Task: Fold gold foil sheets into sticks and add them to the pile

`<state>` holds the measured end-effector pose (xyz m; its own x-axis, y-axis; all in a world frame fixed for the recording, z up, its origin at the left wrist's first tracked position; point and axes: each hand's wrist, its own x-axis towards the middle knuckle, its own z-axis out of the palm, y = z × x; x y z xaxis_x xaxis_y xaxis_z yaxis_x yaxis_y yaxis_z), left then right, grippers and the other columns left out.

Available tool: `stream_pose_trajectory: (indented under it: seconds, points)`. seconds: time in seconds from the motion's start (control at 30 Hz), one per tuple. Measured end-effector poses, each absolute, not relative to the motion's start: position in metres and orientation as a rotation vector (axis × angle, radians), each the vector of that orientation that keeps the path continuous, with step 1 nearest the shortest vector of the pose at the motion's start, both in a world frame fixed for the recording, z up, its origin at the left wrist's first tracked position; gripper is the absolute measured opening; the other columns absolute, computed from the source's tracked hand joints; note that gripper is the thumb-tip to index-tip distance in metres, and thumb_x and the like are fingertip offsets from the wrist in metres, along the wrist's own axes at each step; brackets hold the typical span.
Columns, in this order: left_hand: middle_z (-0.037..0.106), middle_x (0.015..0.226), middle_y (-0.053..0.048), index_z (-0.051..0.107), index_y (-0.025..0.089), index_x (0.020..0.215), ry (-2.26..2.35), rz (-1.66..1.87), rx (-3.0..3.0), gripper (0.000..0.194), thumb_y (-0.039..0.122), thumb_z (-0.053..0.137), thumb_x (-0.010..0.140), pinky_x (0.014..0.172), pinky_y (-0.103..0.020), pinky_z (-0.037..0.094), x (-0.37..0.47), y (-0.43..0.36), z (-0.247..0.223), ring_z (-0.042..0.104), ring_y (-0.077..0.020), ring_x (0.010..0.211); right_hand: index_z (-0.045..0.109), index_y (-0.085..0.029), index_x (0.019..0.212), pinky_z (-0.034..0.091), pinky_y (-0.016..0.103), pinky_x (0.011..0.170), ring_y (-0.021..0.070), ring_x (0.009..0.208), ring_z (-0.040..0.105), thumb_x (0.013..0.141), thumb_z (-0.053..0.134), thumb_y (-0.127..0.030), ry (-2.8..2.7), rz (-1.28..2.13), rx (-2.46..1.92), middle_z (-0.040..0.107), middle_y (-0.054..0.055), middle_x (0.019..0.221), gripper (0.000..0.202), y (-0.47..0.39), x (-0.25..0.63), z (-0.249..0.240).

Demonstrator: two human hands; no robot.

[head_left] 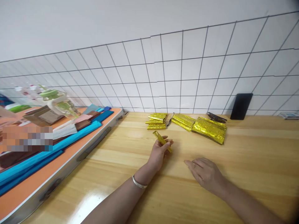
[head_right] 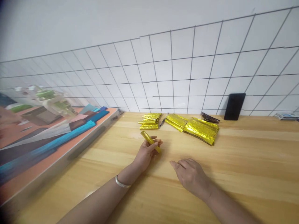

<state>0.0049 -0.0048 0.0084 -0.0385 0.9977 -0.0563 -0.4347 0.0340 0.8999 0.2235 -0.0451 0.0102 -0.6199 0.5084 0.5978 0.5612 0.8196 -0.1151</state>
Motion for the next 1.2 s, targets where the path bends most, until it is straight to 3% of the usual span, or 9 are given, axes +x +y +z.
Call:
stream_pose_trajectory:
  seconds: [0.17,0.37,0.53,0.77,1.2]
  points:
    - [0.065,0.092,-0.006,0.06,0.015,0.087,1.053,1.403,1.051,0.023,0.02,0.07,0.067,0.077,-0.027,0.043,-0.005,0.008,-0.002,0.059,-0.0166,0.085,0.062,-0.019,0.107,0.052,0.028,0.069,0.0157,0.073,0.062,0.089,0.044,-0.016,-2.363,-0.02,-0.808,0.067,0.005,0.078,0.025,-0.037,0.227,0.001]
    - [0.063,0.088,-0.005,0.057,0.015,0.079,1.053,1.382,1.126,0.02,0.021,0.071,0.065,0.071,-0.027,0.043,-0.001,0.007,-0.005,0.058,-0.0154,0.077,0.061,-0.02,0.105,0.053,0.029,0.069,0.0164,0.074,0.063,0.089,0.042,-0.016,-2.388,0.005,-0.801,0.067,0.005,0.081,0.025,-0.031,0.232,-0.01]
    - [0.061,0.086,-0.003,0.054,0.016,0.077,1.055,1.408,1.16,0.022,0.023,0.071,0.065,0.069,-0.024,0.042,0.0,0.003,0.002,0.055,-0.013,0.075,0.061,-0.02,0.104,0.052,0.029,0.067,0.0165,0.073,0.062,0.088,0.043,-0.015,-2.401,0.051,-0.787,0.067,0.005,0.08,0.024,-0.03,0.233,-0.01]
    - [0.046,0.061,0.005,0.047,0.017,0.07,1.106,1.486,1.166,0.028,0.03,0.072,0.067,0.055,-0.02,0.034,0.001,-0.001,0.006,0.041,-0.0073,0.055,0.061,-0.02,0.105,0.051,0.03,0.067,0.0177,0.076,0.061,0.088,0.043,-0.016,-2.439,0.137,-0.821,0.066,0.006,0.083,0.024,-0.031,0.232,-0.008]
    - [0.036,0.056,0.007,0.04,0.018,0.064,1.255,1.571,1.085,0.038,0.04,0.07,0.065,0.051,-0.02,0.029,-0.008,0.011,0.001,0.033,-0.0069,0.052,0.059,-0.023,0.107,0.052,0.033,0.073,0.0189,0.082,0.062,0.088,0.045,-0.018,-2.459,0.115,-0.831,0.066,0.005,0.09,0.024,-0.028,0.235,-0.014]
